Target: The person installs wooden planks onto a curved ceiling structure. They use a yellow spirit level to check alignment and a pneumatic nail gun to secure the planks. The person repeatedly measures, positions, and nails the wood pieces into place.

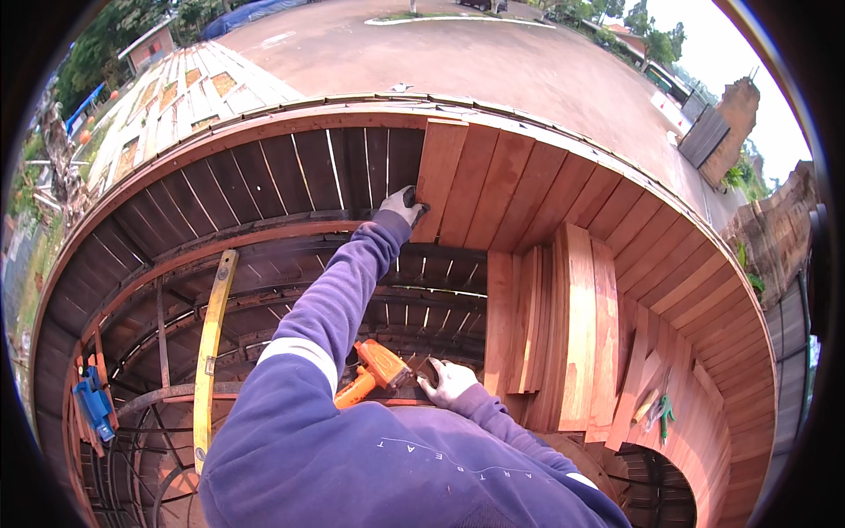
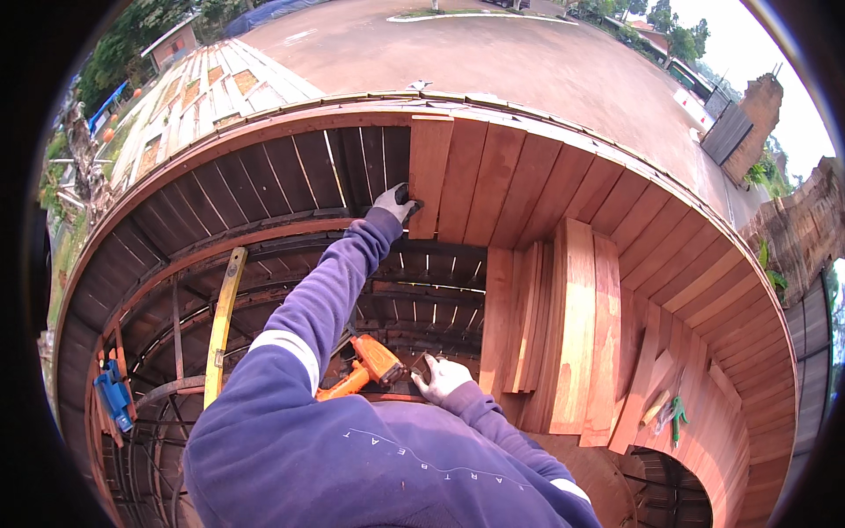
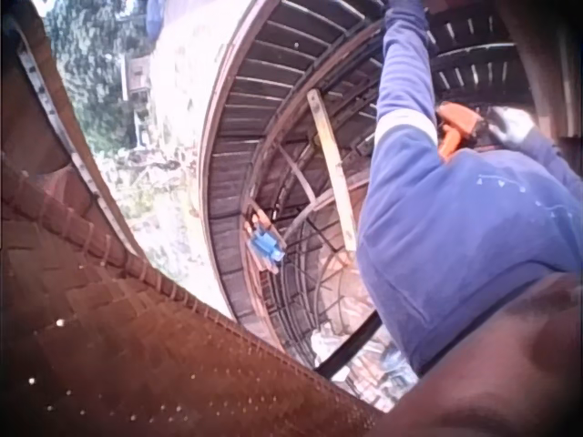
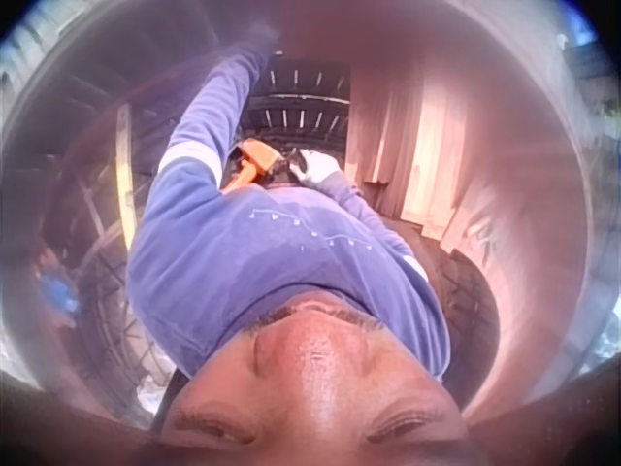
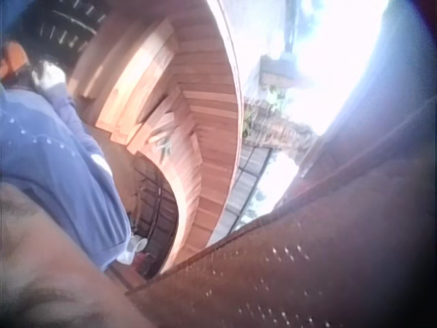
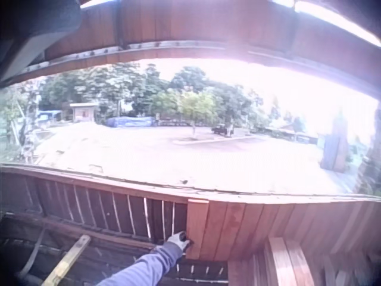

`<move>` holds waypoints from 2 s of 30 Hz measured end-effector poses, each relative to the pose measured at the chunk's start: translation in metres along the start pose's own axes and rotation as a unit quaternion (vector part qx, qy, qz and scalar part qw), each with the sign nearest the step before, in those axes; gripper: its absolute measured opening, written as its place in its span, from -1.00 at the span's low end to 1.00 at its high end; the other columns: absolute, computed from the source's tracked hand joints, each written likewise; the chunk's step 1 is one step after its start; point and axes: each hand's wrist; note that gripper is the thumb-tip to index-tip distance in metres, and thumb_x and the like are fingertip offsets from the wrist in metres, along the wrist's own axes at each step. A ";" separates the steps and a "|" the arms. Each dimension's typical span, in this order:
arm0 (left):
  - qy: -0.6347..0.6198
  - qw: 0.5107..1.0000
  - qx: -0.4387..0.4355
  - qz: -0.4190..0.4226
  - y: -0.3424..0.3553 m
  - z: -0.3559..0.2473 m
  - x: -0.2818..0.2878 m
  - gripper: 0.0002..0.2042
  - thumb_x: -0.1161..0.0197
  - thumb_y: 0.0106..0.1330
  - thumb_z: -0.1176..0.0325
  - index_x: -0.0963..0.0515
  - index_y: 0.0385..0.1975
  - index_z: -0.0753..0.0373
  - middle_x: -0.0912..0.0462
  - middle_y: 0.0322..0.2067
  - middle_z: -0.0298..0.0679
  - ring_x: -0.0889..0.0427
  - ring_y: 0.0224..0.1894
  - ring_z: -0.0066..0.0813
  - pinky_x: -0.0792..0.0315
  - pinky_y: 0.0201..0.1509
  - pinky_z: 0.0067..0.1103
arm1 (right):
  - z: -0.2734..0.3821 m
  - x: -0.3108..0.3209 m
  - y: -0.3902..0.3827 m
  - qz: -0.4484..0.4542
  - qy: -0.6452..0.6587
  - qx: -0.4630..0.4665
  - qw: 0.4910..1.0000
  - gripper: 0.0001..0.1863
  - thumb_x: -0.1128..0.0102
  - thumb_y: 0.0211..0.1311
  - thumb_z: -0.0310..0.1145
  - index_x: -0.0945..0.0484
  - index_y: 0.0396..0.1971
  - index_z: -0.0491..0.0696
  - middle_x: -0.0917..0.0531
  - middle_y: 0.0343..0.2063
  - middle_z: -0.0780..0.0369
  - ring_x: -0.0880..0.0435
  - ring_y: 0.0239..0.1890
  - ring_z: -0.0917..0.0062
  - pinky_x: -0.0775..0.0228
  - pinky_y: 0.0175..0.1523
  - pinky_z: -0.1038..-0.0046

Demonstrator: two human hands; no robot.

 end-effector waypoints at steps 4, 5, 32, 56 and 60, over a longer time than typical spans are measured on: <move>0.107 0.986 -0.126 -0.022 -0.064 -0.072 0.035 -0.56 -0.22 0.26 0.31 -0.45 0.16 0.25 -0.58 0.01 -0.05 -0.55 0.05 -0.05 -0.41 0.20 -0.37 | -0.008 -0.006 -0.001 -0.121 0.074 0.005 0.990 -0.35 -0.19 0.21 -0.03 -0.38 0.20 -0.13 -0.63 -0.13 -0.07 -0.64 -0.10 0.09 -0.50 0.06 0.23; 0.101 0.984 -0.147 -0.017 -0.080 -0.086 0.049 -0.57 -0.22 0.26 0.33 -0.45 0.15 0.23 -0.58 -0.01 -0.07 -0.55 0.04 -0.07 -0.41 0.20 -0.37 | -0.009 -0.009 -0.003 -0.165 0.108 0.014 0.980 -0.35 -0.22 0.19 -0.07 -0.37 0.20 -0.12 -0.62 -0.13 -0.07 -0.64 -0.09 0.08 -0.50 0.06 0.23; 0.290 0.846 -0.435 -0.105 -0.177 -0.121 0.069 -0.46 -0.40 -0.11 0.39 -0.61 0.01 -0.02 -0.53 0.08 -0.19 -0.42 0.22 -0.10 -0.28 0.31 -0.13 | 0.040 0.119 -0.021 -0.037 0.680 0.024 0.732 -0.55 -0.21 0.36 -0.15 -0.52 0.03 -0.21 -0.67 -0.24 0.26 -0.60 -0.21 0.63 -0.46 -0.06 0.55; -0.169 0.974 0.037 0.148 0.034 0.022 0.003 -0.61 -0.38 0.24 0.26 -0.55 0.01 0.29 -0.70 -0.11 -0.24 -0.64 -0.08 -0.47 -0.50 0.02 -0.54 | 0.000 0.001 -0.017 0.053 -0.014 -0.007 0.998 -0.34 -0.02 0.25 0.16 -0.48 0.09 -0.11 -0.71 -0.30 0.05 -0.71 -0.26 0.18 -0.56 -0.14 0.25; -0.130 0.982 0.014 0.140 0.031 0.009 0.000 -0.63 -0.39 0.24 0.30 -0.56 0.01 0.29 -0.70 -0.13 -0.28 -0.62 -0.12 -0.54 -0.50 -0.04 -0.58 | 0.001 0.004 -0.017 0.059 -0.019 -0.022 0.998 -0.31 0.00 0.25 0.19 -0.46 0.12 -0.11 -0.71 -0.27 0.05 -0.71 -0.23 0.20 -0.56 -0.10 0.26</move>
Point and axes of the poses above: each hand's wrist, its own y-axis towards the middle knuckle, its own x-axis out of the back of the hand, z = x × y
